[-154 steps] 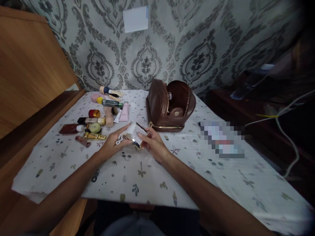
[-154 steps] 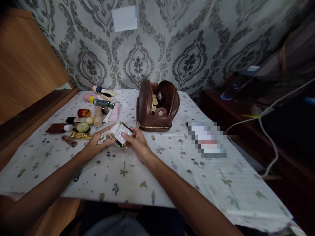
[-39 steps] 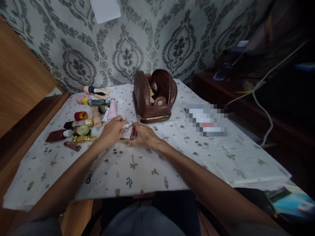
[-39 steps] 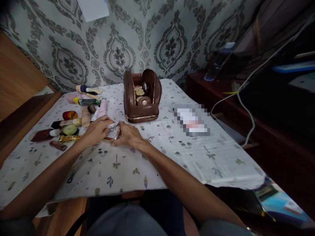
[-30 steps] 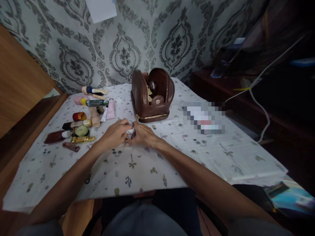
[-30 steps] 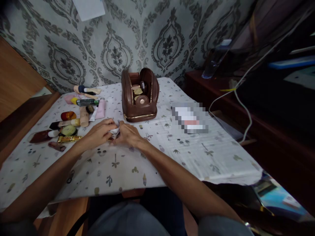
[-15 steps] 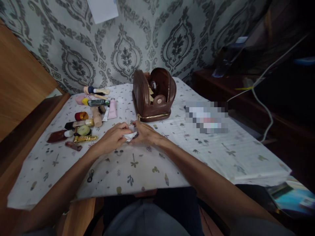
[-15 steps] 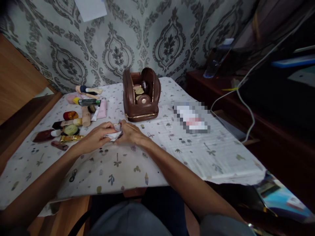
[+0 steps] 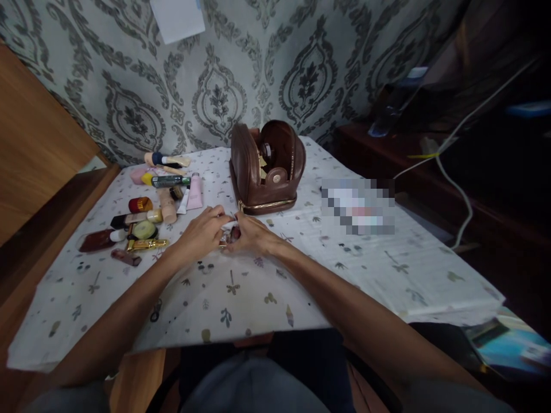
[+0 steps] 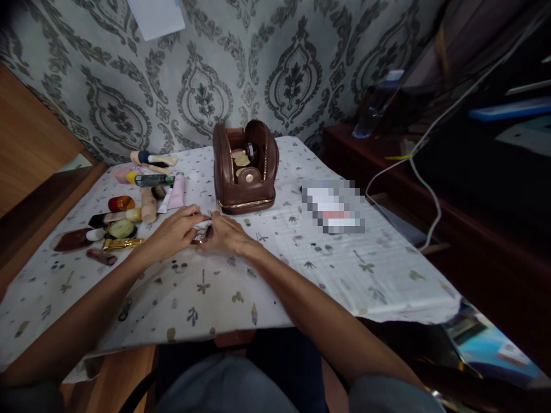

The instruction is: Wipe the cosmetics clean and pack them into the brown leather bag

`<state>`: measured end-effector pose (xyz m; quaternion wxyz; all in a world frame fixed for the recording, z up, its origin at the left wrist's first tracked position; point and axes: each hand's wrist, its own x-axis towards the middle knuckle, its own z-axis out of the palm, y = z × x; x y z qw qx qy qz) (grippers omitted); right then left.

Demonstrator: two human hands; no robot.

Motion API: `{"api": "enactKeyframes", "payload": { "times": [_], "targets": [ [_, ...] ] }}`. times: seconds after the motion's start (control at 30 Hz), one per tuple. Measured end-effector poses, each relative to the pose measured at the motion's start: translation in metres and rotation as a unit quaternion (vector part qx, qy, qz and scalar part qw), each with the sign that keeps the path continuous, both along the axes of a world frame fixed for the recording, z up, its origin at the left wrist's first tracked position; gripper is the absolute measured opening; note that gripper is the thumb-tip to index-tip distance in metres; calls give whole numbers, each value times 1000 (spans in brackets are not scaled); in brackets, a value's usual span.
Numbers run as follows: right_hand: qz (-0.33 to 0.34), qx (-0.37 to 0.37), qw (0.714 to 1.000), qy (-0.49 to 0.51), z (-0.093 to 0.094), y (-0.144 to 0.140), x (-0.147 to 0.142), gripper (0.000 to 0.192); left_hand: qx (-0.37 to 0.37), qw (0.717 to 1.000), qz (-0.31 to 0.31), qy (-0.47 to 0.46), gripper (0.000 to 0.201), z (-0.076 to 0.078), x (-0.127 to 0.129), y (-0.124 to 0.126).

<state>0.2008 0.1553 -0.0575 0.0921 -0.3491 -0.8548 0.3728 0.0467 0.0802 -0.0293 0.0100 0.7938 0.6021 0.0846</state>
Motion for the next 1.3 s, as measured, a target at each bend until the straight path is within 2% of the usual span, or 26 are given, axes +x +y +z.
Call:
{"api": "enactKeyframes", "payload": {
  "times": [0.1,0.23,0.57,0.8,1.17,1.3],
  "targets": [
    [-2,7,1000,5,-2,1,0,59,7,1000,23,15,32,0,-5,3],
    [-5,-1,1000,5,-3,0,-1,65,-2,999,41,3,24,-1,-21,6],
    [-2,-7,1000,2,-3,1,-1,77,-23,988,38,-147,16,-9,-61,2],
    [-1,-10,1000,3,-2,1,0,76,-31,974,6,-223,19,-10,-71,-19],
    [3,-3,1000,12,-3,1,1,72,-6,979,22,-201,29,-16,-58,-64],
    [6,0,1000,14,-3,1,1,70,62,989,3,-133,37,-28,-58,-75]
  ]
}}
